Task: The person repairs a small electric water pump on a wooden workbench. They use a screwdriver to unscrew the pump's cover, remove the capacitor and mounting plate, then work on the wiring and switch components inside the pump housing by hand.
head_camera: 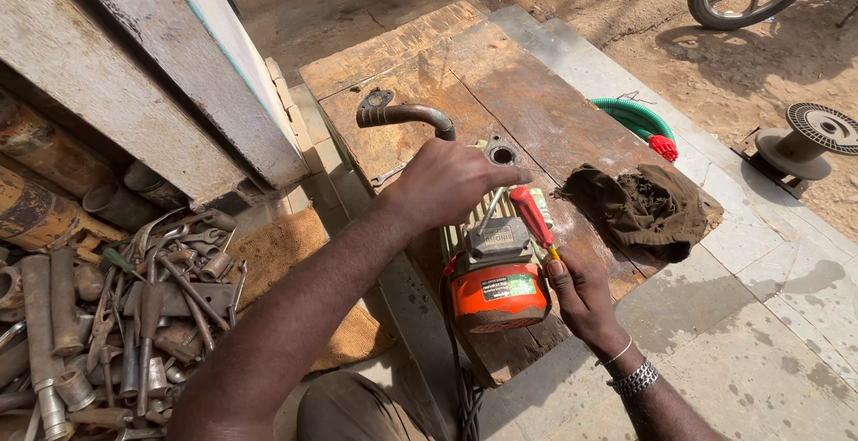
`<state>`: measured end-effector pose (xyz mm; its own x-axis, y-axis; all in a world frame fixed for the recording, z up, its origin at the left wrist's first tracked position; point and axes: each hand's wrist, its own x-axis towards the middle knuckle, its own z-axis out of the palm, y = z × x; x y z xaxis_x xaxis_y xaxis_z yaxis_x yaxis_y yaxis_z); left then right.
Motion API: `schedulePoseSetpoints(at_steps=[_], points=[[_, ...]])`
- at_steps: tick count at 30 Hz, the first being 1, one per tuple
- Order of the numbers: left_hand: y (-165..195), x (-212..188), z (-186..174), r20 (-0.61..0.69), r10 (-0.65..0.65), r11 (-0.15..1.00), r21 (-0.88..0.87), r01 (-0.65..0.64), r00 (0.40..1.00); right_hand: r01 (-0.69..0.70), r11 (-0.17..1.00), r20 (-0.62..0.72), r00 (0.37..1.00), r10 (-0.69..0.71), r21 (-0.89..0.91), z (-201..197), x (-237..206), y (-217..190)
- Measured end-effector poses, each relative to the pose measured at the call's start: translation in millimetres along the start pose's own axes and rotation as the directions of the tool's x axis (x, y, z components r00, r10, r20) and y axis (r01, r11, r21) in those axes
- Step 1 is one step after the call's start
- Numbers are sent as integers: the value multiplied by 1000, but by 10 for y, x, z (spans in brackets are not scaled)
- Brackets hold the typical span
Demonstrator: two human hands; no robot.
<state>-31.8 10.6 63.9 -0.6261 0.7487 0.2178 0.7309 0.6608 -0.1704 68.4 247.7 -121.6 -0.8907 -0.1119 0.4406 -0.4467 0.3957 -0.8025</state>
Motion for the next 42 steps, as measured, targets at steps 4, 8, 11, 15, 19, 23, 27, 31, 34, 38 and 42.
schedulePoseSetpoints(at_steps=[4,8,11,15,19,23,27,31,34,38,42], points=[[19,7,25,253,-186,982,63,176,949,-25,1000,2,1000,25,-17,-13,-12,24],[39,-25,-89,195,-231,956,-139,260,953,-24,999,-6,1000,23,-26,-15,-6,38],[40,-23,-130,138,-177,960,-192,202,974,-3,1000,4,1000,3,-22,-9,8,12],[68,-31,-34,13,-40,997,-69,41,999,-7,999,45,999,6,31,-36,19,-39],[70,1,89,24,28,999,-25,-27,999,-9,1000,18,1000,9,-18,-47,16,-49],[56,-8,104,235,-47,990,140,14,971,-6,1000,1,1000,6,-31,-51,7,-20],[-20,-68,71,245,-152,986,-35,166,958,-16,999,3,1000,16,-40,-52,7,13],[-67,-4,132,-121,87,994,-59,-95,989,-1,999,9,1000,2,-50,-46,4,7],[-62,39,203,-89,219,973,100,-210,972,15,1000,27,1000,-15,-19,-48,19,-16],[-26,-24,167,11,-20,997,72,20,1000,36,999,0,999,-36,-39,-87,14,-40],[30,-87,-46,309,-267,955,-40,293,913,32,999,-46,998,-32,7,-105,11,-37]])
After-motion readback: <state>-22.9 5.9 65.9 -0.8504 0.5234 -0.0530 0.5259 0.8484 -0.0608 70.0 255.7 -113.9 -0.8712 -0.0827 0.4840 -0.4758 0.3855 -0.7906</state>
